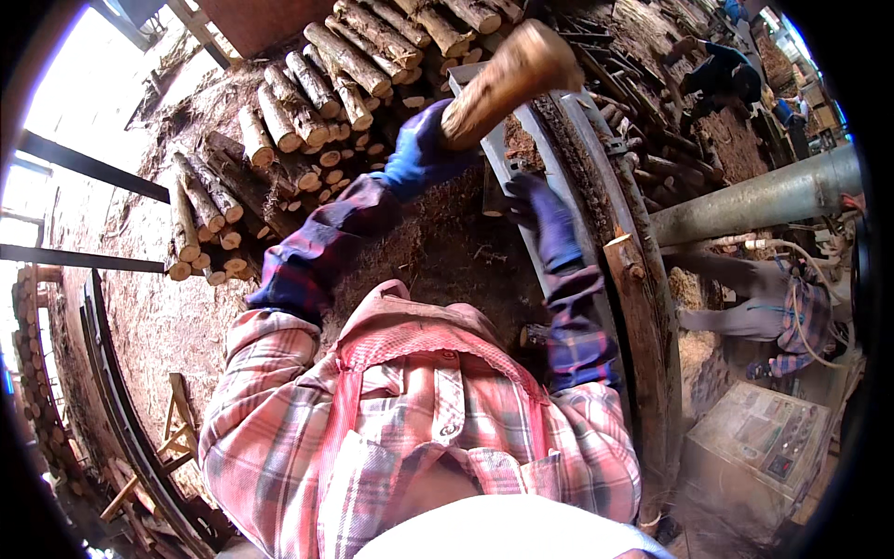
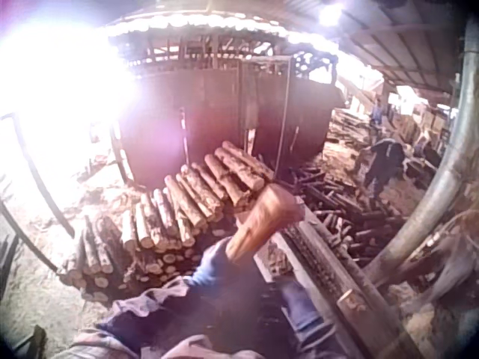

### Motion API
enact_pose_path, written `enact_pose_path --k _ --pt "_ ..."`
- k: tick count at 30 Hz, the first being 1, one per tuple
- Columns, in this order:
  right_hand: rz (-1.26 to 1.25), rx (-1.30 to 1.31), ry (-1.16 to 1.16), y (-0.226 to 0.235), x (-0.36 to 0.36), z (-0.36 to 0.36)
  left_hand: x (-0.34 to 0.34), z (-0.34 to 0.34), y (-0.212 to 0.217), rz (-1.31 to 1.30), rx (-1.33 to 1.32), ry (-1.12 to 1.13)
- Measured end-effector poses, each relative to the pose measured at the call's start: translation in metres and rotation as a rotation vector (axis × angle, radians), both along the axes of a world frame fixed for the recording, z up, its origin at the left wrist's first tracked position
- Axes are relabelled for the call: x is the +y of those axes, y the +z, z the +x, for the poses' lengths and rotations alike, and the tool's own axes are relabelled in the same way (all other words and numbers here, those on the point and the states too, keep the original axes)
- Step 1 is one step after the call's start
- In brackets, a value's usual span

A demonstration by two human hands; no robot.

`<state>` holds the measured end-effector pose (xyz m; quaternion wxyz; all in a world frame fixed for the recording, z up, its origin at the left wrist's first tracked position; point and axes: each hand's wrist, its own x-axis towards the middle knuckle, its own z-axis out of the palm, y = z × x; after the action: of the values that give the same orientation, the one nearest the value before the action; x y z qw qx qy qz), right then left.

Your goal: The person picks up cut logs from a pile and places them onto a metal conveyor or splitter platform. The person wears blue gloves and a plaid shirt, repeatedly lifting and arranging the logs in a neat row.

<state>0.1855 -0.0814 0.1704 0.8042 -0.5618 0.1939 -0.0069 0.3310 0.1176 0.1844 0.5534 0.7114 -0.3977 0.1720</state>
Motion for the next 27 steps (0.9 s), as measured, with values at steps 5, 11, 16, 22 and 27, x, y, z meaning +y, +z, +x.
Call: enact_pose_path --k 5,11,16,22,27 --pt "0.143 -0.105 0.105 0.039 -0.085 -0.013 0.018 0.029 0.033 0.266 -0.702 0.036" --pt "-0.435 -0.284 0.398 0.08 -0.048 0.006 -0.004 0.017 0.062 0.385 -0.982 -0.04" --pt "-0.236 -0.448 0.397 0.033 -0.015 0.019 -0.038 0.008 0.058 0.413 -1.163 -0.147" --pt "-0.434 -0.421 0.006 0.021 -0.054 0.003 -0.066 -0.009 0.069 0.144 -0.827 0.139" --pt "0.108 -0.239 -0.262 0.084 -0.151 -0.008 -0.069 -0.025 0.072 0.154 -0.617 0.144"
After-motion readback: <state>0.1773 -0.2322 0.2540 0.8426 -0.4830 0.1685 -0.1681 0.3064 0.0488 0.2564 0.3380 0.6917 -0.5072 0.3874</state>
